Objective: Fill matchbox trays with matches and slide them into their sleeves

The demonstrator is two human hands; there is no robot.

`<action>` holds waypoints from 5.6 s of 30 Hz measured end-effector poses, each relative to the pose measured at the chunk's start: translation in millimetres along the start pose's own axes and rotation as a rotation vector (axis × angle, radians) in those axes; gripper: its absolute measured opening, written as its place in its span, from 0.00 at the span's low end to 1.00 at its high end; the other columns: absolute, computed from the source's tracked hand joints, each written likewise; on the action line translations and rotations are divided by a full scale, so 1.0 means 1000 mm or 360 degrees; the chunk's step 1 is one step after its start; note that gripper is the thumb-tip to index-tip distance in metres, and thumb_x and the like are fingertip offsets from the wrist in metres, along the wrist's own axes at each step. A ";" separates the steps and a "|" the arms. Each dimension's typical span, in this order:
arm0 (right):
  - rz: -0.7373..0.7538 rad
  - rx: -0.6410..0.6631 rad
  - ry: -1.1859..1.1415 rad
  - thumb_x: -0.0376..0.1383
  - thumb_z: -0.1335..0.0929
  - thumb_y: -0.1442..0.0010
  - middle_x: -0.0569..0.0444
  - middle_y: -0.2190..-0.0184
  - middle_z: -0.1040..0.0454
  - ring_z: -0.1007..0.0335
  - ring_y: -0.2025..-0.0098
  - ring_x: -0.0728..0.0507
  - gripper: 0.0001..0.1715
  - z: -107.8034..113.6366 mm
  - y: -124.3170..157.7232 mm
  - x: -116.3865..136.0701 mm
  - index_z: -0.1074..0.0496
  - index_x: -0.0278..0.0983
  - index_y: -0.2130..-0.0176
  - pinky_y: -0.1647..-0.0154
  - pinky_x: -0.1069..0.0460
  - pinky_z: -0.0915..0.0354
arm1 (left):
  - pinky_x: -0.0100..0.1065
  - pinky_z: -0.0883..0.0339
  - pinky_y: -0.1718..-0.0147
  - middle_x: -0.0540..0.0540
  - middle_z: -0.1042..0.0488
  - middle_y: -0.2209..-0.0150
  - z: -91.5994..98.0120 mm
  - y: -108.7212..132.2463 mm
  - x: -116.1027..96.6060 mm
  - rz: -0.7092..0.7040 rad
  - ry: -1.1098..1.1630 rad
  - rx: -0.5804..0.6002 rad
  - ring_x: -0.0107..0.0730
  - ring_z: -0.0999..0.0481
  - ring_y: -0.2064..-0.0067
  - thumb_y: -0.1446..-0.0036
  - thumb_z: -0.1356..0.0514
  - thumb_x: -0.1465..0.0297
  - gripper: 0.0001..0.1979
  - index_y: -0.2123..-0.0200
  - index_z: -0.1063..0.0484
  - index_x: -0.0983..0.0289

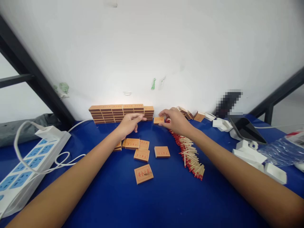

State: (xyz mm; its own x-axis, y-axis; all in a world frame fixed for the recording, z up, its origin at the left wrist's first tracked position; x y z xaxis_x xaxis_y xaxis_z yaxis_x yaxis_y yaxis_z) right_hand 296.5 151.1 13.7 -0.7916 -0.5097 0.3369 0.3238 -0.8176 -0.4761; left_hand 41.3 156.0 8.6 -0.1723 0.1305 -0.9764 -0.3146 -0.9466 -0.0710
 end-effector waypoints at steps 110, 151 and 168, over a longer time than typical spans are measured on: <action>0.0009 0.1130 0.0325 0.42 0.21 0.52 0.43 0.49 0.21 0.23 0.51 0.34 0.36 0.025 -0.016 0.087 0.26 0.36 0.46 0.54 0.45 0.29 | 0.38 0.26 0.69 0.58 0.14 0.63 0.090 0.041 -0.128 -0.0418 -0.1279 -0.0243 0.40 0.17 0.66 0.41 0.36 0.59 0.18 0.53 0.15 0.62; -0.0058 0.0879 0.0479 0.42 0.23 0.45 0.44 0.61 0.20 0.25 0.58 0.34 0.16 0.026 -0.020 0.082 0.22 0.37 0.59 0.62 0.44 0.35 | 0.41 0.24 0.61 0.58 0.14 0.61 0.093 0.042 -0.130 -0.0402 -0.1345 -0.0226 0.41 0.16 0.64 0.41 0.36 0.59 0.18 0.54 0.15 0.61; -0.0182 0.0308 0.0473 0.35 0.27 0.39 0.43 0.50 0.21 0.26 0.50 0.35 0.20 0.029 -0.041 0.012 0.26 0.35 0.48 0.50 0.45 0.34 | 0.39 0.24 0.65 0.58 0.14 0.61 0.096 0.041 -0.127 -0.0342 -0.1313 -0.0238 0.40 0.16 0.67 0.42 0.35 0.58 0.17 0.54 0.15 0.60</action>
State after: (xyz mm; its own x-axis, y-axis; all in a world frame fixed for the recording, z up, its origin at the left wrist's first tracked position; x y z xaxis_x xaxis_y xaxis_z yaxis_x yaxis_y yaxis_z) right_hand 288.5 171.0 60.7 -0.9351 -0.3353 0.1150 0.2940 -0.9148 -0.2769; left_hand -39.6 129.5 149.1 -0.7638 0.4285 -0.4827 -0.3019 -0.8981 -0.3197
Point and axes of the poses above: each hand's wrist, its own y-axis away from the middle knuckle, its own z-axis out of the back of the hand, x = y × z, the point moved 1 cm from there along -y, towards the middle knuckle
